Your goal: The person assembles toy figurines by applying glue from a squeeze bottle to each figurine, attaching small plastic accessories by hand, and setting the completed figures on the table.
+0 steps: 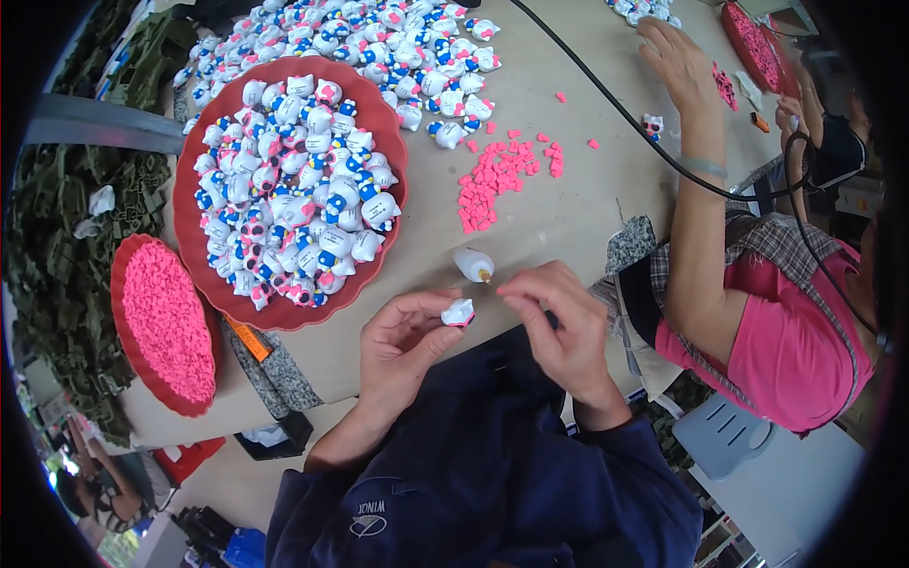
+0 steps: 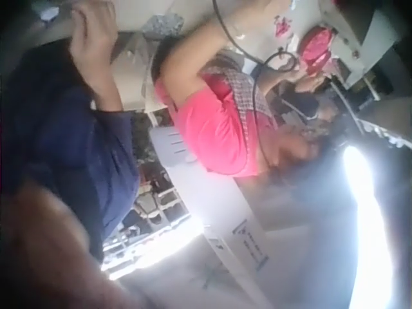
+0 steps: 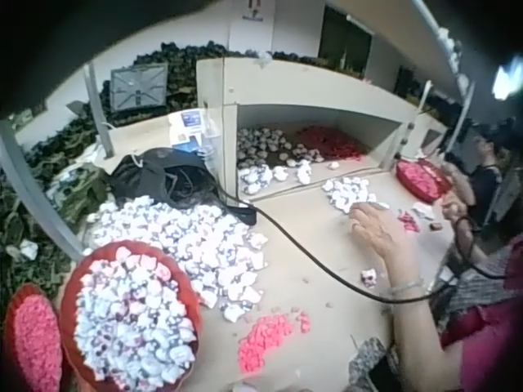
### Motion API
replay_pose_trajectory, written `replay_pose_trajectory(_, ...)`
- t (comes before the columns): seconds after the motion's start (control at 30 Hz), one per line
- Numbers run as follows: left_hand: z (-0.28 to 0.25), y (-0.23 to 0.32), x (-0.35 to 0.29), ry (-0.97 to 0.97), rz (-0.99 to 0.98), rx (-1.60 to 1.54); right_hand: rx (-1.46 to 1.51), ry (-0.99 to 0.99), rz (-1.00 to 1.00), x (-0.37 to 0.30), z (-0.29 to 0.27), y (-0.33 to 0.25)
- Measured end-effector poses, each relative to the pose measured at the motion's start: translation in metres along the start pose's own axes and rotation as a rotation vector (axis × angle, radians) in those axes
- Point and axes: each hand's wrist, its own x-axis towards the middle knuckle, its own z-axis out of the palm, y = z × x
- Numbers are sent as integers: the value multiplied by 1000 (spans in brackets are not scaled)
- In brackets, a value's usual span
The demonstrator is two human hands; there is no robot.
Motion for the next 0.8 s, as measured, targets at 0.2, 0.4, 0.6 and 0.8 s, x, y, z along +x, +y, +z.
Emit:
replay_pose_trajectory(0.2,9,-1,-1,24,60,106,-12,-31,-189,-10,9,-3)
replay_pose_trajectory(0.4,10,-10,-3,18,163,329,-105,-39,-227,-16,13,-6)
replay_pose_trajectory(0.6,4,-7,-2,-56,70,253,25,-85,18,-12,6,-5)
replay_pose_trajectory(0.8,3,-4,-1,-72,62,261,166,-216,78,-8,2,6)
